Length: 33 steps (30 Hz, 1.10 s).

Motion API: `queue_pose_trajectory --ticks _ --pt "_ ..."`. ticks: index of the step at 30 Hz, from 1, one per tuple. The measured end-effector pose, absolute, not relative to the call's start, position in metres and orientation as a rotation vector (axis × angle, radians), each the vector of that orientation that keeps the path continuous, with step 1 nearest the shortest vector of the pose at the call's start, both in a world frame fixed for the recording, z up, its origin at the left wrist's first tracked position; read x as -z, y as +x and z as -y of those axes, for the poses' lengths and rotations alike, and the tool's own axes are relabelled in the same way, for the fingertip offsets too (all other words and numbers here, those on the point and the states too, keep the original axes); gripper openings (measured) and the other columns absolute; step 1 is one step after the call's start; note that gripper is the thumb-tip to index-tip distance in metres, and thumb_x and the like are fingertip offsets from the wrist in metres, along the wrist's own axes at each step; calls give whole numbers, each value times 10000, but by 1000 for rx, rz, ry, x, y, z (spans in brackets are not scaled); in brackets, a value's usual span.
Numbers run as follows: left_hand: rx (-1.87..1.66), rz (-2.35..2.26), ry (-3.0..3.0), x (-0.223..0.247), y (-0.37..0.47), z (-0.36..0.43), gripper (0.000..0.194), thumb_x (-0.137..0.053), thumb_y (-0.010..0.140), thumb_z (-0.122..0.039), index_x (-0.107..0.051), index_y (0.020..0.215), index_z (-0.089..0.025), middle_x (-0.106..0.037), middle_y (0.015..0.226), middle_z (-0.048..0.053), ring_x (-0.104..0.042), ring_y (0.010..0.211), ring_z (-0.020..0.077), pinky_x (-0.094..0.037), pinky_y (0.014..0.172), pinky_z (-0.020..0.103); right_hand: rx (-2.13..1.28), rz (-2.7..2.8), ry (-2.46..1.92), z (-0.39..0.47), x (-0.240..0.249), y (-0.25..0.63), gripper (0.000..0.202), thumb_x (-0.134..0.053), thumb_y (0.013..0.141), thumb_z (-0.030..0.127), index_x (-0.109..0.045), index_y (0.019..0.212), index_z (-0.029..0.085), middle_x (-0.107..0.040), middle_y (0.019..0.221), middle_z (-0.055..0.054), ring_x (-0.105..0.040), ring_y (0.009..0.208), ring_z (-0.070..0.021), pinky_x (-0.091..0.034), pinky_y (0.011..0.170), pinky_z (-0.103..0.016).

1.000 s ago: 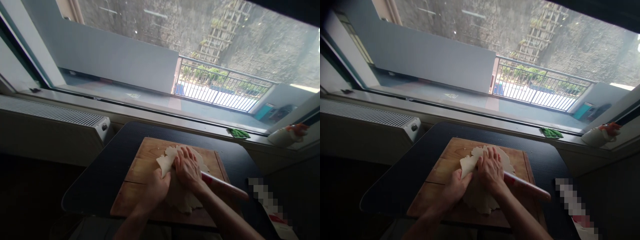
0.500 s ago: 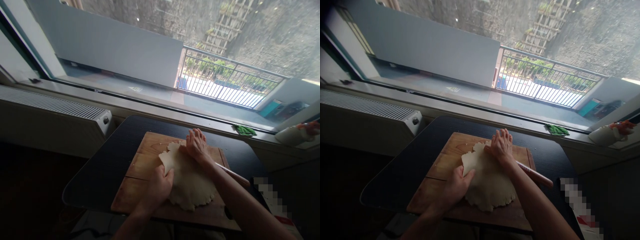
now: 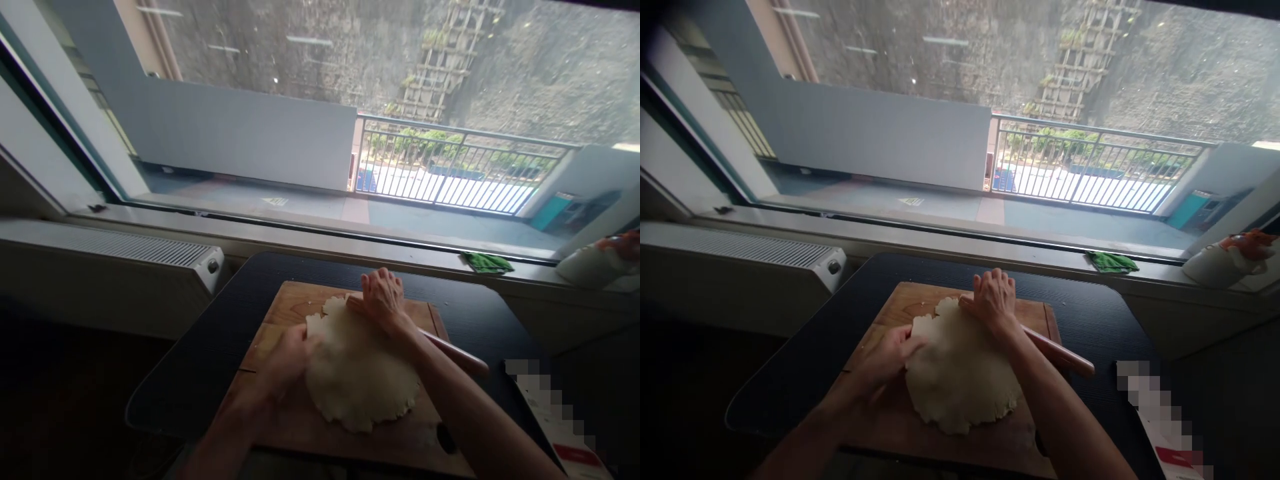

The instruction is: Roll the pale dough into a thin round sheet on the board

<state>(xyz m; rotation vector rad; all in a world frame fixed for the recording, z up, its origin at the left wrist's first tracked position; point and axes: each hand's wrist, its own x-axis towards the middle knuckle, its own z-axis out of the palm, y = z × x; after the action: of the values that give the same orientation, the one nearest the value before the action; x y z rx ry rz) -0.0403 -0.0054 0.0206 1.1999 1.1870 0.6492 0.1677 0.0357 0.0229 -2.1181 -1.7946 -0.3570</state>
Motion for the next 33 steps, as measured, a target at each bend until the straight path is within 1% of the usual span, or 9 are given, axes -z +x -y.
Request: queue_pose_trajectory --ticks 3,6,10,13,18,23,28,30,33 --pt "-608 -1179 1347 -35 -39 -30 302 -547 712 -420 -633 690 -131 -638 641 26 -569 568 143 -386 481 212 355 1893 -2033 -12 -14 164 473 -209 940 432 -572 743 201 -621 757 -48 -544 711 -166 -310 722 -312" --pt "-438 -1269 1488 -42 -26 -48 266 -628 619 -384 -618 582 -121 -602 542 19 -516 469 128 -316 408 209 318 1951 -2032 6 -13 164 473 -226 938 446 -581 742 204 -634 704 -37 -542 624 -144 -288 633 -276" --pt "-655 -1285 1466 -33 -20 -26 276 -643 620 -360 -655 755 -120 -665 676 45 -579 558 153 -388 465 210 244 2102 -1942 24 -25 174 482 -223 943 421 -574 691 207 -617 642 -19 -512 565 -119 -253 582 -264" --pt "-827 -1335 1380 -18 -33 1 349 -617 667 -403 -643 875 -123 -687 788 64 -617 638 171 -441 530 221 216 2238 -1795 45 -26 165 416 -268 934 372 -556 686 202 -598 673 -18 -514 649 -128 -284 662 -269" --pt "-730 -1247 1321 -5 -49 17 314 -608 684 -410 -636 835 -136 -690 766 48 -636 649 190 -463 532 228 215 1997 -1946 25 -22 138 300 -320 911 371 -566 868 204 -575 952 -69 -483 917 -184 -289 852 -329" --pt "-744 -1238 1385 -4 -48 12 270 -585 707 -396 -632 799 -146 -681 732 30 -638 666 190 -471 549 226 119 1858 -2125 -13 -25 137 325 -324 905 368 -545 1064 191 -521 1130 -110 -443 1055 -220 -300 901 -375" --pt "-769 -1235 1420 -3 -47 13 253 -564 728 -356 -630 854 -146 -690 820 39 -637 779 205 -486 642 237 227 1985 -1910 26 -11 124 339 -328 903 377 -520 1150 248 -456 1281 -54 -270 1265 -226 -191 1031 -398" --pt "-771 -1219 1403 -4 -47 13 265 -574 719 -349 -631 881 -147 -692 848 44 -636 803 214 -490 663 246 291 1936 -1930 18 -12 127 346 -329 902 371 -526 1149 229 -441 1301 -66 -241 1285 -236 -172 1043 -417" --pt "-776 -1220 1365 -4 -47 14 291 -598 695 -356 -638 894 -147 -694 838 44 -638 808 227 -495 668 258 317 1808 -2050 -12 -18 138 354 -320 905 344 -533 1137 182 -453 1278 -111 -306 1246 -255 -217 1015 -445"
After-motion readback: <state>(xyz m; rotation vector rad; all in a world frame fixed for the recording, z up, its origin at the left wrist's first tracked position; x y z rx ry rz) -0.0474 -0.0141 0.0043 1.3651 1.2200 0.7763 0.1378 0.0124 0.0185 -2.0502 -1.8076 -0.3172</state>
